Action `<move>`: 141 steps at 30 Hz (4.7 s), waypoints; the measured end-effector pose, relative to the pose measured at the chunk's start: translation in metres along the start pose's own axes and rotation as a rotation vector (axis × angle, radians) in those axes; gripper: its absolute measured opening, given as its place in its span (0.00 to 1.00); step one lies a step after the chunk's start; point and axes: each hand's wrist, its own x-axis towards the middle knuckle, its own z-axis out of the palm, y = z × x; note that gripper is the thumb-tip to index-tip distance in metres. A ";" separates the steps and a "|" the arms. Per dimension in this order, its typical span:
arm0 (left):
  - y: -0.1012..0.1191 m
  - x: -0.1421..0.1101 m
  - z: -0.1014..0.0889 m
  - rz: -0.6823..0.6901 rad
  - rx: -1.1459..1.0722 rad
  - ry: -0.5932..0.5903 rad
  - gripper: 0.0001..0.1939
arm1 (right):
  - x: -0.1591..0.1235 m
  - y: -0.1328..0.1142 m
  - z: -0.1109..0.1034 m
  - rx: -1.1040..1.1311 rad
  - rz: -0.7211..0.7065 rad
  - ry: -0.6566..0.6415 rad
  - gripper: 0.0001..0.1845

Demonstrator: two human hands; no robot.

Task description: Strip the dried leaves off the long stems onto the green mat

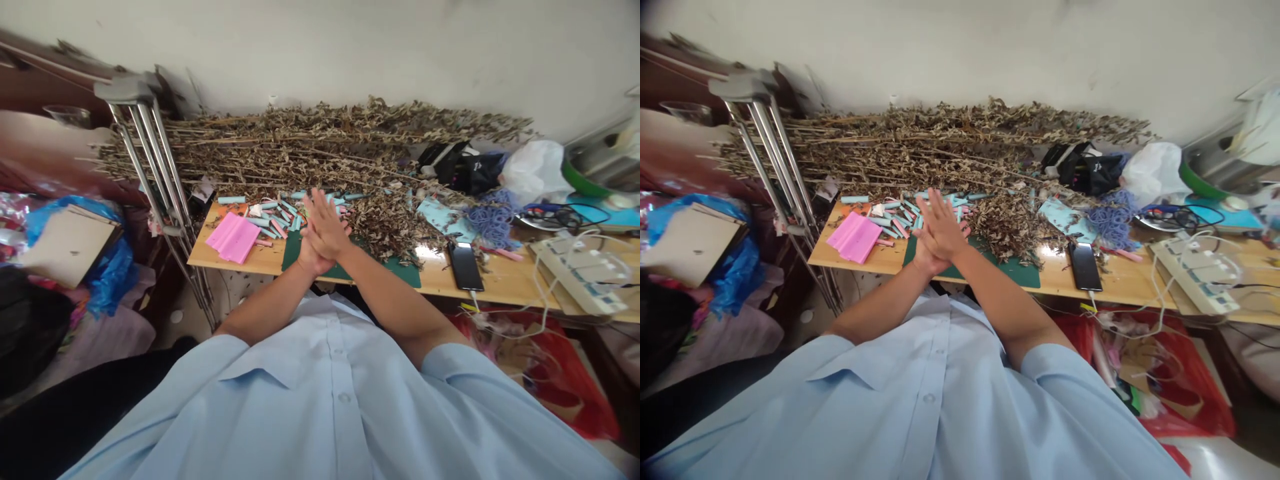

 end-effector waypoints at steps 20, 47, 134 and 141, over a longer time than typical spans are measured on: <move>0.021 -0.001 -0.013 -0.058 0.048 -0.042 0.39 | -0.057 0.010 -0.013 0.377 0.087 0.163 0.14; 0.055 -0.008 -0.107 0.658 1.169 0.298 0.18 | -0.045 0.050 0.008 0.228 0.246 0.086 0.10; 0.066 -0.002 -0.115 0.506 1.732 0.275 0.15 | -0.016 0.039 0.044 -0.124 0.282 -0.315 0.09; 0.062 0.005 -0.110 0.491 1.707 0.226 0.14 | -0.020 0.051 0.037 0.070 0.349 -0.140 0.08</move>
